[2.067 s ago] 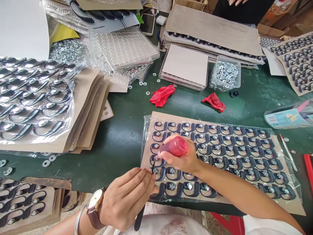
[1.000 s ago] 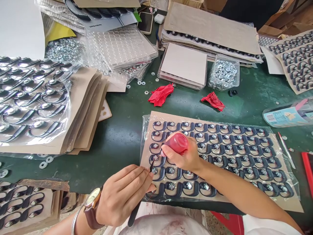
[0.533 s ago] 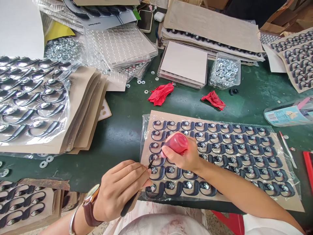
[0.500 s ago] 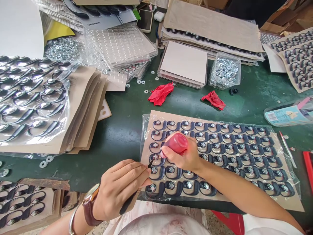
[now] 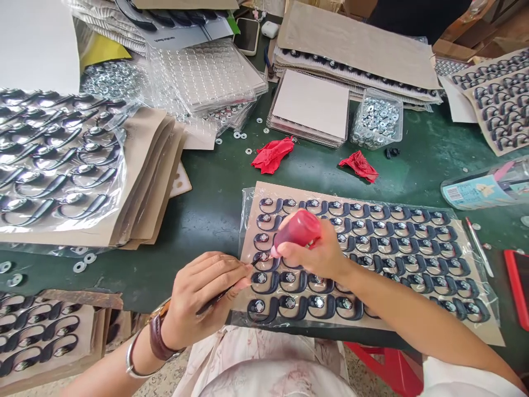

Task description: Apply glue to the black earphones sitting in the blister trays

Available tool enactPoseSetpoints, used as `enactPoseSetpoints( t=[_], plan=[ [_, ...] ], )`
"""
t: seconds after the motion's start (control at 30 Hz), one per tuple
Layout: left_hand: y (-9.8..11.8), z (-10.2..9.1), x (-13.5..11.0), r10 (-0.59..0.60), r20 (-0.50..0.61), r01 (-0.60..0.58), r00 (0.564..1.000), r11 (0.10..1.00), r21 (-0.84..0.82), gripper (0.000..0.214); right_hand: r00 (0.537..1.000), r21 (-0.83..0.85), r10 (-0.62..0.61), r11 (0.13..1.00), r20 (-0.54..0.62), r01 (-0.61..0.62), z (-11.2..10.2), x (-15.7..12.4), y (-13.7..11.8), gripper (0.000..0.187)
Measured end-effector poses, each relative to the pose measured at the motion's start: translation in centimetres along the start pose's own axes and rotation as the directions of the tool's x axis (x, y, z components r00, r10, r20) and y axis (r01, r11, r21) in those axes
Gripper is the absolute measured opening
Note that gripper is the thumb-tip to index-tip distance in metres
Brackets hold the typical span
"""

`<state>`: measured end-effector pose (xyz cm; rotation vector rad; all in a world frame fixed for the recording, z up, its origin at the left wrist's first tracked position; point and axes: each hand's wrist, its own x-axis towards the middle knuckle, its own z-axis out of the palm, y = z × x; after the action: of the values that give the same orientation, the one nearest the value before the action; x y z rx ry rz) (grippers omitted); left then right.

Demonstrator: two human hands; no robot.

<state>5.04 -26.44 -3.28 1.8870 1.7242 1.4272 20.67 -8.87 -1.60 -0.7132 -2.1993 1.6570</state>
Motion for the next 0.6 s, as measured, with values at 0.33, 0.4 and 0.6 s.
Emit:
enactPoseSetpoints(
  t=[0.33, 0.4, 0.6],
  plan=[
    [2.9, -0.8, -2.9, 0.269, 0.214, -0.318, 0.939, 0.916, 0.244, 0.015, 0.994, 0.022, -0.021, 0.999, -0.111, 0.023, 2.6, -3.2, 0.3, 0.019],
    [2.7, -0.4, -3.2, 0.272, 0.2, -0.319, 0.941, 0.912, 0.257, 0.015, 0.989, -0.033, -0.086, 0.996, -0.118, 0.082, 3.1, -3.4, 0.7, 0.02],
    [2.8, 0.1, -3.5, 0.27, 0.184, -0.313, 0.945, 0.908, 0.278, 0.014, 0.966, -0.183, -0.222, 0.963, -0.136, 0.196, 3.3, -3.2, 1.0, 0.018]
  ],
)
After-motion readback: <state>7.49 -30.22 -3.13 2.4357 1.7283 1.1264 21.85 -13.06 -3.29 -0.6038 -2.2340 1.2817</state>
